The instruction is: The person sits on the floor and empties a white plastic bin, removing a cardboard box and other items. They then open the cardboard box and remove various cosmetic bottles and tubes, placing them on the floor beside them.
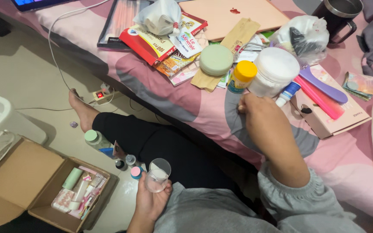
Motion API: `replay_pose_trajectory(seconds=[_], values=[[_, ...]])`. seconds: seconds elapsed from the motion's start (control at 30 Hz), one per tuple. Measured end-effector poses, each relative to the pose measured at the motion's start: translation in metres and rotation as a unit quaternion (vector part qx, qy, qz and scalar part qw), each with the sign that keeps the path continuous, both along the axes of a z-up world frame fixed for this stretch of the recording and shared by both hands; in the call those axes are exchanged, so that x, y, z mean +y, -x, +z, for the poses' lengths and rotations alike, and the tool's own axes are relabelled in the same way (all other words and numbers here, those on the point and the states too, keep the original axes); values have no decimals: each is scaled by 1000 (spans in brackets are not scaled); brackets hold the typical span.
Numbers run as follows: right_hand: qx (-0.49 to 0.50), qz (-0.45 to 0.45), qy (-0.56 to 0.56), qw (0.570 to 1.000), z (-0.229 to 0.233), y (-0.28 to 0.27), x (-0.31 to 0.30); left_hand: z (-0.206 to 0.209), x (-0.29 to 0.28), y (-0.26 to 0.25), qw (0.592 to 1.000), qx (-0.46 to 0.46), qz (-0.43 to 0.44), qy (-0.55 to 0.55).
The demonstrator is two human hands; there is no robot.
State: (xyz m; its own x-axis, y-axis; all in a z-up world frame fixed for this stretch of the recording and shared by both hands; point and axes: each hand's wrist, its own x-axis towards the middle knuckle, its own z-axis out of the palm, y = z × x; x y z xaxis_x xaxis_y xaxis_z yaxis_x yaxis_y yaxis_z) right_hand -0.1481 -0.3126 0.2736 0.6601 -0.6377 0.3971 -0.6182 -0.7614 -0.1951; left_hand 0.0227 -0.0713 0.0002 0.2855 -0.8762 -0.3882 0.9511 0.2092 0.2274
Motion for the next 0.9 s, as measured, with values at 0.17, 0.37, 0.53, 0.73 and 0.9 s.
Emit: replay_pose_trajectory(seconds=[0.17,0.37,0.53,0.73,0.9], values=[[-47,-1,-61,997,4,14,-7,-4,2,1,1000,-11,-8,6],[-8,-81,-50,995,26,37,-2,-8,1,1,999,-15,-4,-29],[9,-13,-8,1000,20,29,-3,-8,0,-1,999,-16,-7,-37],[-23,45,62,997,1,9,-8,6,-2,-4,999,-28,8,-17],[3,38,87,996,15,1,6,30,-7,-14,999,-48,6,7]])
